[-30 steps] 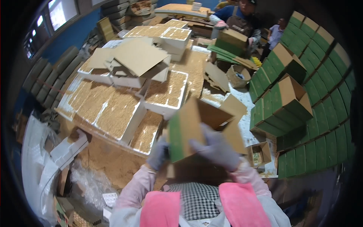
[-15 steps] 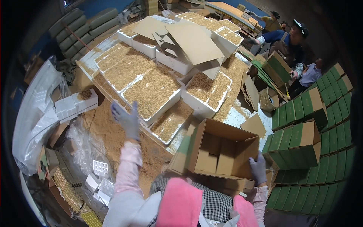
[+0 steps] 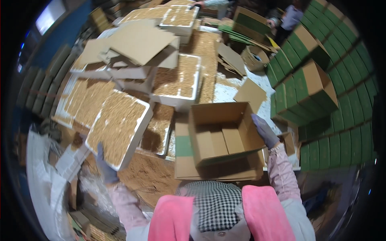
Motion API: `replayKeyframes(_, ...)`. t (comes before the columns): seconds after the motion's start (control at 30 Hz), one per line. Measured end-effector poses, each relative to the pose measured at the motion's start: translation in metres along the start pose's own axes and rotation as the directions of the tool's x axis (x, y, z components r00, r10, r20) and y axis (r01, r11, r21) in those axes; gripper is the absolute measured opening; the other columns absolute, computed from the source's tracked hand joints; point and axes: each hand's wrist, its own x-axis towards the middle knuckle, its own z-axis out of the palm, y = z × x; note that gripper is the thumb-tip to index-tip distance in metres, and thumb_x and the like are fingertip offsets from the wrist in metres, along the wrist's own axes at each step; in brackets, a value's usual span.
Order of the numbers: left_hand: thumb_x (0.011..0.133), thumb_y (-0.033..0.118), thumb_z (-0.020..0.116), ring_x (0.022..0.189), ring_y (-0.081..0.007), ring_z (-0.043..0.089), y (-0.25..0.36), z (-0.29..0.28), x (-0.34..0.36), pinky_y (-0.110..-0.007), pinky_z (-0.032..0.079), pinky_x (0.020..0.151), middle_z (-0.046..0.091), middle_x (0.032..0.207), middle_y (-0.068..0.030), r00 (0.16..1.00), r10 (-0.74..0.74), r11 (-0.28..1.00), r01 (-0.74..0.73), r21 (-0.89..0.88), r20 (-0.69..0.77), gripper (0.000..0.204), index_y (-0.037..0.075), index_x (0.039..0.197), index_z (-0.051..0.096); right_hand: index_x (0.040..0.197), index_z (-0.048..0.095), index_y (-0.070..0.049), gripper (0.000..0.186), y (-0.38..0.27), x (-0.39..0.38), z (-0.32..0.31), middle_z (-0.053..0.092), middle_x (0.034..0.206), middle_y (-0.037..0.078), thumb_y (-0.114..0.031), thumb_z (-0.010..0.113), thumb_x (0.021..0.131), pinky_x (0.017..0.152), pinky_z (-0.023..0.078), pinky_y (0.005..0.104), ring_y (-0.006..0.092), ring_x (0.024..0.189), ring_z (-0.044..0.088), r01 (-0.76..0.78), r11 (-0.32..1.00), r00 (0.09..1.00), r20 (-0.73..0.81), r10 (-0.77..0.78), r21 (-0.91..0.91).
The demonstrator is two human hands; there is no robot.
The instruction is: The person assembles cardboard boxes by hand, places foam trays filled with grain and cardboard liners into the boxes, and stacks the packed boxes.
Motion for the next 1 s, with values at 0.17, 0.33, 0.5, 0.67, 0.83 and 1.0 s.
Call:
replayKeyframes(0.17,0.096,0.03,0.052,0.109,-0.0276,0.061,0.027,0.121,-0.048,-0.038,0.053,0.089,0.055,0.126,-0.022,0.948,-0.196,0.975,0.215,-0.052,0.249,0.051,-0.007,0.13,0.045,0.122,0.051,0.006,0.034,0.012,0.021,0.02,0.055,0.122,0.026,-0.01,0.036,0.097,0.099,0.042,0.0405,0.0397,0.113,0.053,0.118,0.992,0.993,0.031,-0.116,-0.054)
replayKeyframes(0.33,0.094,0.03,0.055,0.101,-0.0255,0.064,-0.048,0.229,-0.069,-0.033,0.054,0.084,0.06,0.119,-0.0179,0.904,-0.327,0.943,0.291,0.161,0.276,0.049,-0.006,0.127,0.049,0.11,0.059,0.001,0.026,0.019,0.026,0.05,0.063,0.104,0.018,-0.016,0.051,0.092,0.085,0.048,0.0383,0.0309,0.097,0.059,-0.071,0.664,0.997,0.066,0.033,0.745)
replayKeyframes(0.5,0.093,0.032,0.055,0.099,-0.025,0.064,-0.064,0.265,-0.062,-0.033,0.054,0.084,0.061,0.117,-0.0162,0.697,-0.62,0.784,0.522,0.336,0.361,0.05,-0.003,0.128,0.047,0.113,0.056,0.0,0.034,0.023,0.018,0.033,0.064,0.097,0.018,-0.027,0.05,0.094,0.083,0.048,0.0369,0.0324,0.088,0.061,-0.067,0.641,0.994,-0.001,0.105,0.764)
replayKeyframes(0.67,0.096,0.035,0.05,0.094,-0.0195,0.065,-0.06,0.271,-0.073,-0.033,0.054,0.081,0.062,0.11,-0.0089,0.761,-0.629,0.682,0.445,0.58,0.157,0.045,0.002,0.125,0.051,0.108,0.05,0.005,0.035,0.019,0.014,0.007,0.057,0.095,0.029,-0.027,0.042,0.097,0.082,0.046,0.0454,0.0439,0.091,0.057,0.006,0.955,0.999,-0.034,0.005,0.296)
replayKeyframes(0.83,0.092,0.035,0.058,0.094,-0.0091,0.051,-0.096,0.22,-0.043,-0.028,0.036,0.092,0.051,0.09,0.001,0.853,-0.49,0.457,0.075,0.886,0.18,0.029,0.006,0.095,0.058,0.126,0.044,0.004,0.063,0.098,0.073,-0.001,0.05,0.121,0.028,-0.049,0.047,0.093,0.094,0.041,0.0476,0.0439,0.105,0.053,-0.186,0.929,0.982,0.092,0.164,0.321)
replayKeyframes(1.0,0.089,0.008,0.059,0.108,-0.0208,0.054,-0.108,0.218,-0.058,-0.031,0.042,0.095,0.056,0.123,-0.0131,0.899,-0.358,0.441,-0.074,0.895,0.251,0.053,-0.003,0.135,0.037,0.15,0.008,-0.009,0.128,0.198,0.141,0.048,0.028,0.14,0.03,-0.075,0.069,0.058,0.102,0.026,0.0571,0.0485,0.128,0.028,-0.861,0.491,0.497,-0.425,0.757,-0.133)
